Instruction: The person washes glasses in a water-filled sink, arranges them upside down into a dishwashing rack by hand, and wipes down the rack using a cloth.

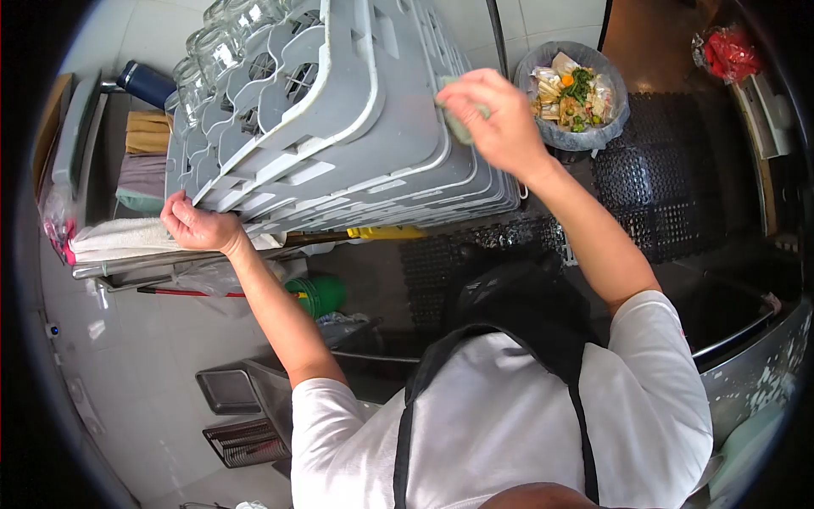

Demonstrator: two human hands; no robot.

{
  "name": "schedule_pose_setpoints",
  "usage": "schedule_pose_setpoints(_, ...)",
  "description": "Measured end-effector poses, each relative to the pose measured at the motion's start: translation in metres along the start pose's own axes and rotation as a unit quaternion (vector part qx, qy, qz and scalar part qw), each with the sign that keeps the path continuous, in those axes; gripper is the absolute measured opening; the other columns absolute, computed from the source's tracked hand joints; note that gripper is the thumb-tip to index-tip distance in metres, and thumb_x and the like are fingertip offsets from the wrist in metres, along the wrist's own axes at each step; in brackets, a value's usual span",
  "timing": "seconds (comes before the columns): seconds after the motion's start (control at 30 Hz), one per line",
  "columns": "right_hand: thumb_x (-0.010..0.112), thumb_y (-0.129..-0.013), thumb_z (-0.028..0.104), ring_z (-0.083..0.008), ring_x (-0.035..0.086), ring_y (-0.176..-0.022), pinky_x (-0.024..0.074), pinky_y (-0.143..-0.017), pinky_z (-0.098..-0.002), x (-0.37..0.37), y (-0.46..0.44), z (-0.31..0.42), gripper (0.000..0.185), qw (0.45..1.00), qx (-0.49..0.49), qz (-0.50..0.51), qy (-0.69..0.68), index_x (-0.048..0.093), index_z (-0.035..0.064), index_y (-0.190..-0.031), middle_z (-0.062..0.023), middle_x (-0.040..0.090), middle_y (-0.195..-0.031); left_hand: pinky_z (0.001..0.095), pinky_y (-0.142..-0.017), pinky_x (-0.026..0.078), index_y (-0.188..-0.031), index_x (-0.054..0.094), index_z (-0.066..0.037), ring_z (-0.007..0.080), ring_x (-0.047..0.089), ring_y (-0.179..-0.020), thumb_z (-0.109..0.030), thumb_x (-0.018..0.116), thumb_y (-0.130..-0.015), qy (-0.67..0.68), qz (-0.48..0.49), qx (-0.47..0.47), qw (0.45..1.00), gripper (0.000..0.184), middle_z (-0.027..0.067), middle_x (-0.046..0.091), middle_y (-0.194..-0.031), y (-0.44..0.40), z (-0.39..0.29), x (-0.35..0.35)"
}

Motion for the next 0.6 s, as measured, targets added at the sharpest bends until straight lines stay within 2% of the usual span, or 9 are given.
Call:
schedule_pose_setpoints(0.03,0.068,-0.093,0.02,-0.0293,0.065,-0.094,0.0521,-0.082,-0.037,0.007,0.005,0.005,0.018,0.999,-0.022,0.01,0.026,0.074,0.0053,-0.101,-0.014,0.067,-0.099,0.0269,-0.068,0.038,-0.09,0.062,0.002,0.0134,0.046,-0.074,-0.023,0.051,-0.1,0.01,-0.004,0.001,1.0,0.03,0.0046,0.057,-0.082,0.0,0.002,0.0)
schedule_pose_setpoints(0.07,0.071,-0.089,0.017,-0.0319,0.065,-0.094,0.053,-0.081,-0.0387,0.009,0.008,0.004,0.016,1.0,-0.023,-0.007,0.014,0.074,0.0053,-0.099,-0.0146,0.067,-0.099,0.0284,-0.071,0.042,-0.092,0.063,0.002,0.0152,0.049,-0.077,-0.022,0.051,-0.101,-0.04,0.011,-0.005,0.999,0.029,0.0058,0.058,-0.085,0.0,0.007,-0.004)
schedule_pose_setpoints(0.13,0.069,-0.09,0.015,-0.0324,0.064,-0.094,0.0529,-0.08,-0.0393,0.007,0.01,0.01,0.013,0.999,-0.024,-0.023,0.009,0.074,0.0052,-0.098,-0.0155,0.066,-0.098,0.0321,-0.082,0.048,-0.094,0.063,0.004,0.0196,0.057,-0.085,-0.021,0.05,-0.102,-0.022,-0.002,-0.028,0.999,0.029,0.0098,0.062,-0.09,0.001,0.025,-0.012)
schedule_pose_setpoints(0.17,0.066,-0.09,0.007,-0.0309,0.065,-0.088,0.0531,-0.077,-0.0369,0.007,0.009,0.015,0.014,0.997,-0.072,-0.008,0.041,0.072,0.0003,-0.1,-0.0159,0.064,-0.097,0.0335,-0.082,0.05,-0.096,0.064,0.004,0.021,0.06,-0.087,-0.02,0.051,-0.102,-0.065,0.004,-0.02,0.998,0.028,0.011,0.063,-0.093,0.001,0.028,-0.013)
schedule_pose_setpoints(0.23,0.067,-0.092,0.013,-0.0324,0.064,-0.09,0.052,-0.08,-0.0379,0.006,0.006,0.013,0.017,1.0,0.0,0.025,0.009,0.071,0.0001,-0.102,-0.0167,0.064,-0.097,0.0332,-0.083,0.05,-0.098,0.064,0.004,0.0207,0.06,-0.089,-0.018,0.052,-0.102,-0.076,-0.001,-0.03,0.997,0.025,0.0108,0.063,-0.093,0.002,0.036,-0.017)
schedule_pose_setpoints(0.3,0.065,-0.095,0.016,-0.0324,0.064,-0.091,0.0512,-0.081,-0.037,0.013,0.006,0.008,0.02,0.992,0.05,0.099,-0.06,0.071,0.0002,-0.104,-0.0159,0.064,-0.1,0.028,-0.079,0.044,-0.098,0.063,0.004,0.0164,0.052,-0.084,-0.017,0.052,-0.102,-0.026,-0.013,-0.057,0.998,0.024,0.0065,0.059,-0.092,0.004,0.043,-0.017)
schedule_pose_setpoints(0.37,0.065,-0.095,0.014,-0.0321,0.065,-0.091,0.0514,-0.081,-0.0375,0.014,0.003,0.011,0.017,0.988,0.028,0.137,-0.073,0.07,0.0002,-0.104,-0.0166,0.063,-0.103,0.0257,-0.076,0.041,-0.098,0.061,0.003,0.0146,0.049,-0.081,-0.017,0.051,-0.102,0.012,-0.004,-0.046,0.999,0.023,0.0043,0.057,-0.091,0.005,0.039,-0.013)
schedule_pose_setpoints(0.47,0.066,-0.094,0.011,-0.0311,0.065,-0.092,0.0519,-0.081,-0.0377,0.004,-0.004,0.024,0.015,0.989,-0.119,0.061,0.059,0.07,0.0004,-0.104,-0.0171,0.061,-0.105,0.025,-0.076,0.04,-0.098,0.06,0.003,0.0136,0.048,-0.082,-0.018,0.051,-0.102,-0.01,0.014,-0.062,0.998,0.023,0.0032,0.055,-0.091,0.007,0.029,-0.009)
schedule_pose_setpoints(0.6,0.072,-0.088,0.011,-0.034,0.065,-0.091,0.0539,-0.077,-0.0413,0.015,0.003,0.002,0.015,0.994,0.018,0.075,-0.077,0.073,0.0081,-0.103,-0.0156,0.063,-0.104,0.0251,-0.076,0.04,-0.097,0.061,0.002,0.0132,0.047,-0.083,-0.017,0.051,-0.102,0.005,0.019,-0.054,0.998,0.023,0.003,0.055,-0.092,0.007,0.037,-0.011)
Point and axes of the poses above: each hand's wrist, its own y-axis away from the middle knuckle, its own x-axis out of the palm, z = x × y, the point moved 10 cm from there along -y, towards the middle knuckle
